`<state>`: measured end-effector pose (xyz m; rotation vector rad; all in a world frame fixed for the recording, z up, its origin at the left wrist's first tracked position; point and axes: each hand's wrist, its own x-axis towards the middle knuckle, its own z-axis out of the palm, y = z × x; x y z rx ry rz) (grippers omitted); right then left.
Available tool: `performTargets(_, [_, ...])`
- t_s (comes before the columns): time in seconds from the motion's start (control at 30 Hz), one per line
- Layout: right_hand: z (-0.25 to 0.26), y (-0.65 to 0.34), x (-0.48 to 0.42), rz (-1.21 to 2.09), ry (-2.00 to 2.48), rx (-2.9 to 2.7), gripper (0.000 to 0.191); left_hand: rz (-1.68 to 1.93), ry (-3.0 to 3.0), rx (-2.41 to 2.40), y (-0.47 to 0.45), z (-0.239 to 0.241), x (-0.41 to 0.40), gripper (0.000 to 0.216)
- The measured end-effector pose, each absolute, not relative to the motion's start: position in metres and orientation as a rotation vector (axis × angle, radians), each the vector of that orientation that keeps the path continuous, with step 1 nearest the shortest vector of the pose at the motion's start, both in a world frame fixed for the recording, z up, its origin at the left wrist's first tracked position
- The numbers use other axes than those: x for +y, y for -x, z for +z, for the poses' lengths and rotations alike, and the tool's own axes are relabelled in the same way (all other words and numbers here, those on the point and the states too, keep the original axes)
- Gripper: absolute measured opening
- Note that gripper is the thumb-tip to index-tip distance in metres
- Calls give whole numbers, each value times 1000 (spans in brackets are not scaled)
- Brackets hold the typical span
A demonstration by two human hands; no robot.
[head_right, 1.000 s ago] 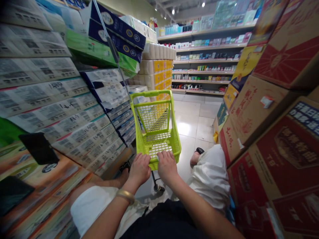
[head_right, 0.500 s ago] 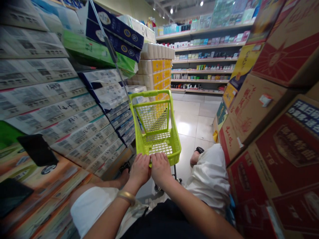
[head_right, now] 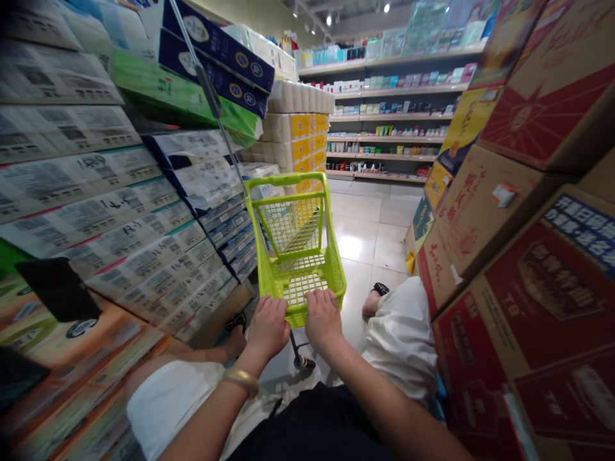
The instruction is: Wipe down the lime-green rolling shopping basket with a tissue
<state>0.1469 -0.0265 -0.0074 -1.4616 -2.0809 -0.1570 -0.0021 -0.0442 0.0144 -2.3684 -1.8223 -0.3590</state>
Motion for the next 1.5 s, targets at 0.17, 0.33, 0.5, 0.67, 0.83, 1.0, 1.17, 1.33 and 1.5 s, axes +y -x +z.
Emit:
performTargets(0.17, [-9, -121, -36, -116, 1343, -2133, 25, -373, 2388, -1810, 8, 15, -46, 24])
performTargets(0.33, [-10, -158, -25, -169, 1355, -2138, 36, -363, 2382, -1783, 11, 15, -47, 23])
performTargets(0.5, [-10, -185, -17, -220, 1443, -2093, 37, -371, 2375, -1779, 5, 14, -45, 24])
performTargets(0.67, [-10, -147, -26, -167, 1426, -2080, 27, -394, 2347, -1787, 1, 13, -45, 22])
performTargets(0.83, [-9, -121, -33, -98, 1297, -2132, 21, -406, 2375, -1763, 6, 13, -47, 25])
performTargets(1.0, [-9, -161, -24, -131, 1348, -2121, 35, -399, 2373, -1752, 9, 12, -46, 23])
performTargets(1.17, [-9, -182, -18, -188, 1460, -2062, 35, -433, 2386, -1764, 3, 11, -45, 24])
performTargets(1.33, [-10, -141, -29, -162, 1382, -2079, 25, -427, 2374, -1773, -1, 11, -45, 23])
performTargets(1.5, [-10, -122, -34, -113, 1314, -2137, 20, -407, 2412, -1750, 4, 11, -46, 25])
